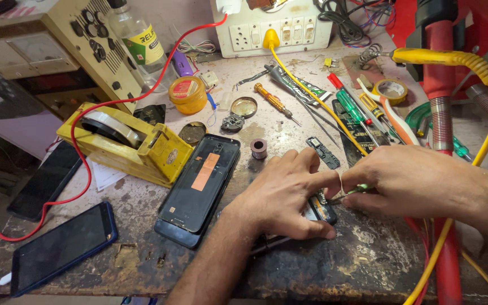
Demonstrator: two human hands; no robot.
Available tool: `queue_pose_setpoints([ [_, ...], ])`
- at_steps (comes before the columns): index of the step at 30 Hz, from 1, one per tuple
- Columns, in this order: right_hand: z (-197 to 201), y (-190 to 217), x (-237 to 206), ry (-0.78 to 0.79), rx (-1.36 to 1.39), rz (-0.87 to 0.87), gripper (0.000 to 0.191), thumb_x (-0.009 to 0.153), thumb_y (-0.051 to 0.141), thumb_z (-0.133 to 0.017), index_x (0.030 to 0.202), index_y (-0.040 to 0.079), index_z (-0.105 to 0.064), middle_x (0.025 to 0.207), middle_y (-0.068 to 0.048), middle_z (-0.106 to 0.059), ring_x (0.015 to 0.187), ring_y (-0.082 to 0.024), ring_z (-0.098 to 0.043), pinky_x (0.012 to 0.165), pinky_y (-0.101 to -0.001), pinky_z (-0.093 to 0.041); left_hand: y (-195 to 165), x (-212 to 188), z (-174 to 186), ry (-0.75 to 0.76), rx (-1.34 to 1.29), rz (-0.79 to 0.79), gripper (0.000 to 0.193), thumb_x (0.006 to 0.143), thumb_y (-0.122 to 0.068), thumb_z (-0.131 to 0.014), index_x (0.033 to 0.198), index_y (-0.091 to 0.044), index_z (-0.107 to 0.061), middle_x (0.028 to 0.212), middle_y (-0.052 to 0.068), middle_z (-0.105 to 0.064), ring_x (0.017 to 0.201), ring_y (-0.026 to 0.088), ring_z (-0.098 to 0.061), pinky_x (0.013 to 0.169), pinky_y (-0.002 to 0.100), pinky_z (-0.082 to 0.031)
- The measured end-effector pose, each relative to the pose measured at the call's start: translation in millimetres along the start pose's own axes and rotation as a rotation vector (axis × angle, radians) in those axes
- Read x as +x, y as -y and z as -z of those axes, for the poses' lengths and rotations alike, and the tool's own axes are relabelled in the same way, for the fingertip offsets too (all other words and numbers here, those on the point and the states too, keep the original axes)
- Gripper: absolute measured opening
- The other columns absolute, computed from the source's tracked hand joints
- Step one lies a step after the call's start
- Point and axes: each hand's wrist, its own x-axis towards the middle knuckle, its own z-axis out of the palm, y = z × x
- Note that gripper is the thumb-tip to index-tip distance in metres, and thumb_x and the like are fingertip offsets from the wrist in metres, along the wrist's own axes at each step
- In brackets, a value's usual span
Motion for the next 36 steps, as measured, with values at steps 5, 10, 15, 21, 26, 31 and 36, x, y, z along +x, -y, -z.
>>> queue_pose_setpoints([
  [5,2,6,0,-0.017,-0.039,0.005,0.034,0.087,0.039,-0.068,0.121,0.034,-0.074,0.081,-0.009,-0.075,0.083,-0.028,-0.074,0.078,-0.0445,-0.057,7,-4,-6,-0.075,0.008,-0.074,0.059,0.070,-0.064,-0.075,0.108,-0.019,-0.065,0.113,0.011,-0.055,0.109,0.033,-0.053,0.093,0.047,-0.042],
  [10,2,9,0,-0.032,-0.011,-0.009,0.038,0.088,0.041,-0.069,0.126,0.041,-0.073,0.080,-0.008,-0.076,0.081,-0.028,-0.074,0.078,-0.0451,-0.057,8,-3,-11,-0.054,0.039,-0.055,0.059,0.073,-0.066,-0.072,0.109,-0.020,-0.067,0.111,0.011,-0.055,0.107,0.033,-0.053,0.094,0.046,-0.043],
  [15,1,8,0,-0.025,-0.077,-0.030,0.032,0.087,0.041,-0.065,0.118,0.032,-0.071,0.077,-0.010,-0.072,0.082,-0.031,-0.072,0.078,-0.0469,-0.056,6,-2,-7,-0.058,0.042,-0.067,0.064,0.075,-0.067,-0.072,0.111,-0.015,-0.062,0.112,0.012,-0.055,0.106,0.034,-0.054,0.093,0.047,-0.043],
  [21,-1,8,3,-0.027,-0.114,-0.033,0.030,0.087,0.044,-0.066,0.103,0.018,-0.066,0.076,-0.012,-0.070,0.084,-0.033,-0.070,0.078,-0.0491,-0.055,6,-3,-5,-0.107,-0.065,-0.027,0.067,0.074,-0.062,-0.074,0.111,-0.009,-0.054,0.107,0.012,-0.054,0.105,0.035,-0.055,0.092,0.046,-0.043],
  [26,-2,4,3,-0.061,-0.129,-0.012,0.032,0.088,0.046,-0.066,0.102,0.017,-0.066,0.078,-0.012,-0.070,0.086,-0.032,-0.070,0.079,-0.0486,-0.055,12,-5,-2,-0.136,-0.275,0.037,0.035,0.077,-0.028,-0.067,0.106,-0.010,-0.058,0.110,0.011,-0.055,0.102,0.028,-0.060,0.086,0.041,-0.051],
  [31,-7,-7,4,-0.159,-0.117,-0.051,0.031,0.091,0.044,-0.068,0.108,0.019,-0.068,0.086,-0.009,-0.071,0.090,-0.028,-0.071,0.083,-0.0441,-0.056,15,-4,-4,-0.193,-0.367,0.082,0.029,0.079,-0.003,-0.062,0.107,-0.009,-0.065,0.102,0.008,-0.058,0.084,0.019,-0.063,0.075,0.034,-0.054],
  [36,-13,-16,9,-0.571,-0.022,0.095,0.040,0.084,0.021,-0.069,0.122,0.010,-0.069,0.103,-0.012,-0.067,0.093,-0.029,-0.069,0.083,-0.0423,-0.056,18,0,-6,-0.234,-0.572,0.221,0.033,0.082,0.003,-0.062,0.114,-0.006,-0.062,0.084,0.002,-0.062,0.077,0.010,-0.060,0.069,0.026,-0.052],
])
